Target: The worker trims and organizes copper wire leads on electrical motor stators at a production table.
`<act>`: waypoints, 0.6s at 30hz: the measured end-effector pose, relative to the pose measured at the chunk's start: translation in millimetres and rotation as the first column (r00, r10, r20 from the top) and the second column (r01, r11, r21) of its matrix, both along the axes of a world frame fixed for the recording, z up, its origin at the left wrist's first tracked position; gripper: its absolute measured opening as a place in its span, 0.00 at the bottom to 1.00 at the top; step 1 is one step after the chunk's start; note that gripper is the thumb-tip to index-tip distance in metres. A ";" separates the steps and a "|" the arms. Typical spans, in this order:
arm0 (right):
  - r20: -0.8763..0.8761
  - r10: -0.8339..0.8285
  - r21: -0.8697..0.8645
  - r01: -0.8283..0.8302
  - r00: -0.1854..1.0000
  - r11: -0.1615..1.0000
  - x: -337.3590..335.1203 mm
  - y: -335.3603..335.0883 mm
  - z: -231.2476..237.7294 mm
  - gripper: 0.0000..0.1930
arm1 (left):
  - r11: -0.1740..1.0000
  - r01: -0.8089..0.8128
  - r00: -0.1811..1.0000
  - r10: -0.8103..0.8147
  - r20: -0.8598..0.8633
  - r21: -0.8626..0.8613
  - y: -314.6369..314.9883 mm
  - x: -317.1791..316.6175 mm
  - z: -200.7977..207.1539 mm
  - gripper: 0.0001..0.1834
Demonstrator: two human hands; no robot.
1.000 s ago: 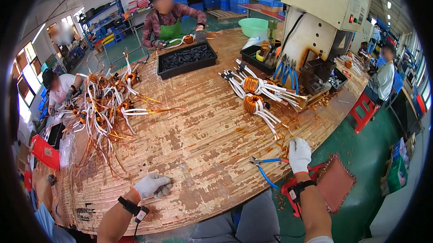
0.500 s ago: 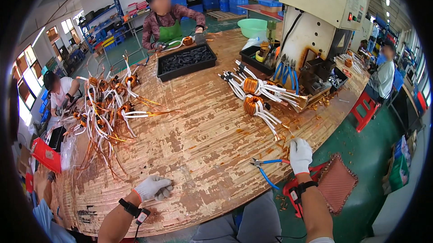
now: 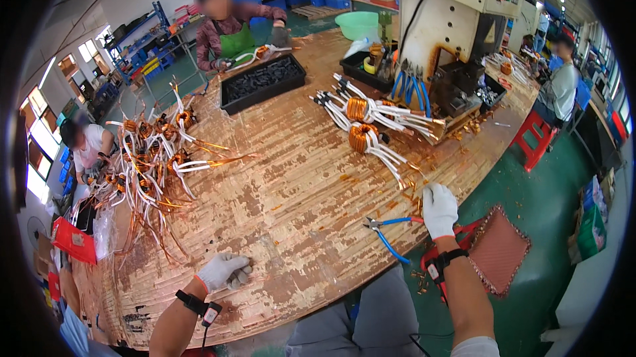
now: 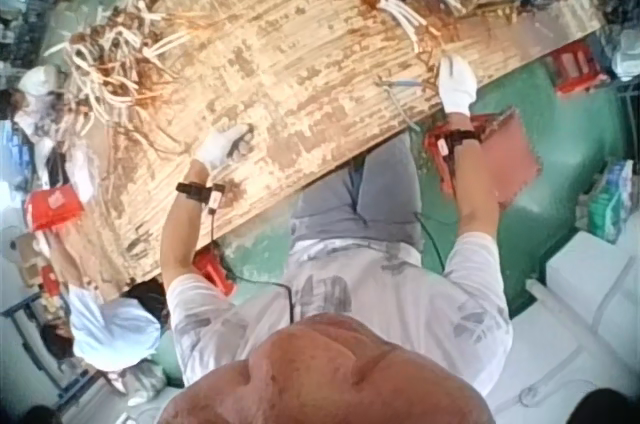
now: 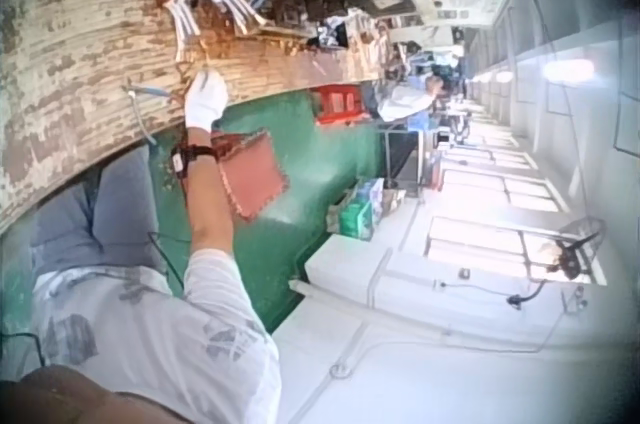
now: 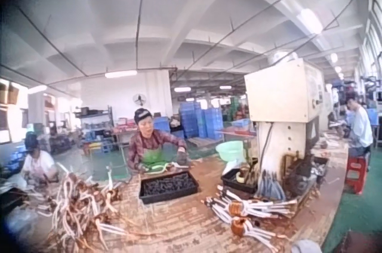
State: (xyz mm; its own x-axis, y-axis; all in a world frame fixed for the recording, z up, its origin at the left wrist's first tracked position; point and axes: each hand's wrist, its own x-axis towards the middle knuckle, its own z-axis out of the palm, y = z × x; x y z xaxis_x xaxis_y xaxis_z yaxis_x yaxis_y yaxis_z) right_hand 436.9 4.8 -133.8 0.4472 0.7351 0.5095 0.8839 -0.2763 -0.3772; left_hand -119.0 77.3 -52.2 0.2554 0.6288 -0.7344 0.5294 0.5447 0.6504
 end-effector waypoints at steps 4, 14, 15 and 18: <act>-0.045 -0.003 -0.021 0.002 0.999 1.000 -0.4 1.5 0.9 0.09 | 1.000 0.012 1.000 -0.011 0.019 -0.006 0.9 -0.1 -0.5 0.18; -0.040 -0.012 -0.015 0.011 0.999 1.000 -3.4 3.8 6.8 0.10 | 1.000 -0.017 1.000 0.017 -0.002 -0.004 3.6 0.7 -0.4 0.18; -0.041 -0.014 -0.015 0.014 0.999 1.000 -2.4 3.2 6.0 0.10 | 1.000 -0.013 1.000 0.012 -0.004 -0.005 3.6 1.1 0.2 0.18; -0.038 -0.009 -0.007 0.009 0.999 1.000 -0.7 2.5 5.2 0.10 | 1.000 -0.021 1.000 0.021 -0.002 0.003 2.8 2.3 1.9 0.19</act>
